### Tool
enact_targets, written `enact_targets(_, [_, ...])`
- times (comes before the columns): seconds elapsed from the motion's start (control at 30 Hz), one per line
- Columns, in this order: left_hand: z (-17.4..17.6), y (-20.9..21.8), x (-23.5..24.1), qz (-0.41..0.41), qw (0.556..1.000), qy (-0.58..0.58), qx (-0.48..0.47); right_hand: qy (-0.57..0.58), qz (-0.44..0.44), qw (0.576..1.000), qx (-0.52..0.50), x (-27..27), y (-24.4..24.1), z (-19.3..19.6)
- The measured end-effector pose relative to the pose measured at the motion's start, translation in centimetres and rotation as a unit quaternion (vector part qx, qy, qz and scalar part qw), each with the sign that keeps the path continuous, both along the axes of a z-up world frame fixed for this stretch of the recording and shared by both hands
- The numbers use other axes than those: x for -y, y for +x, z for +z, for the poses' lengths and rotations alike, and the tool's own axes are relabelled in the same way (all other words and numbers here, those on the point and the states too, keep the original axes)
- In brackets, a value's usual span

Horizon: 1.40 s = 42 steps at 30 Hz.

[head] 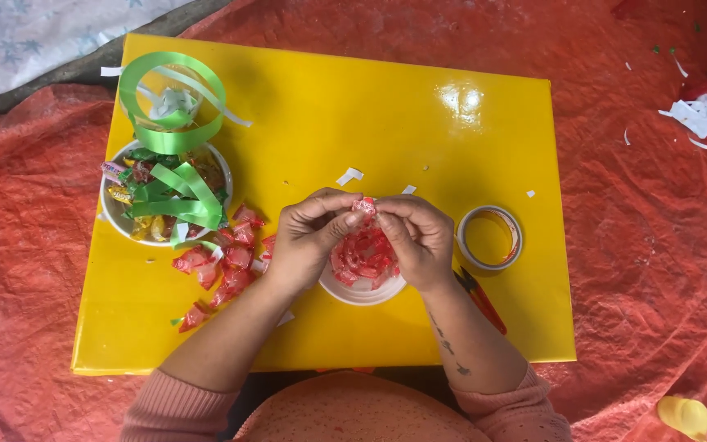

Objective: Assembling a decorative red paper flower using paper petals and double-sided tape.

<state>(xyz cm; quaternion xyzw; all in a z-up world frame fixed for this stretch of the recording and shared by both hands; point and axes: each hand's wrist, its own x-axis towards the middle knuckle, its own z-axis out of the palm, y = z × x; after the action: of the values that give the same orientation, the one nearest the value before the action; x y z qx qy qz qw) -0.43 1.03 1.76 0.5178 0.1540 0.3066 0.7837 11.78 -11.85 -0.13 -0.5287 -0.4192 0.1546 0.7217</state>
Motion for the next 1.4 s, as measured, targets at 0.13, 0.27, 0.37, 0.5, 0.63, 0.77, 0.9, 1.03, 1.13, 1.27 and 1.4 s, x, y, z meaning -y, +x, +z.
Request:
enact_targets(0.13, [-0.1, -0.1, -0.1, -0.005, 1.0, 0.004, 0.001, -0.025, 0.003, 1.0, -0.005, 0.0, -0.1, -0.3])
enact_targets(0.27, [0.3, -0.1, 0.2, 0.006, 1.0, 0.001, 0.014, -0.035, 0.009, 0.999, -0.005, -0.2, -0.1, -0.3])
enact_targets(0.37, [0.3, 0.1, 0.4, 0.026, 0.999, 0.03, 0.02, -0.032, -0.001, 0.999, 0.007, -0.3, -0.3, -0.1])
enact_targets(0.5, [0.4, 0.1, 0.5, 0.072, 0.99, 0.118, 0.013, -0.038, -0.046, 0.994, 0.089, -0.8, -1.1, 1.3])
enact_targets(0.63, [0.4, -0.3, -0.1, 0.098, 0.975, 0.197, 0.031, -0.01, -0.126, 0.96, 0.248, -1.7, -1.2, -0.2])
enact_targets(0.77, [0.4, -0.3, 0.2, 0.096, 0.971, 0.219, 0.031, 0.008, -0.158, 0.947, 0.279, -1.3, -1.3, 1.3])
enact_targets(0.9, [0.4, -0.2, 0.6, 0.083, 0.984, 0.156, 0.032, 0.054, -0.131, 0.98, 0.14, -1.3, -1.8, 1.6])
enact_targets(1.03, [-1.0, -0.2, 0.7, 0.089, 0.986, 0.139, 0.026, 0.066, -0.122, 0.984, 0.114, -1.2, -2.3, 2.7])
enact_targets(1.13, [-0.7, -0.6, 0.7, 0.095, 0.986, 0.137, 0.021, 0.096, -0.106, 0.986, 0.081, -0.6, -2.4, 3.5])
enact_targets(1.27, [0.4, -1.1, 0.7, 0.037, 0.993, 0.113, -0.015, -0.025, -0.079, 0.984, 0.16, 0.5, -2.2, 4.4])
enact_targets(1.4, [0.3, -1.2, 0.6, 0.035, 0.992, 0.12, -0.009, -0.006, -0.063, 0.991, 0.119, 0.4, -2.4, 3.7])
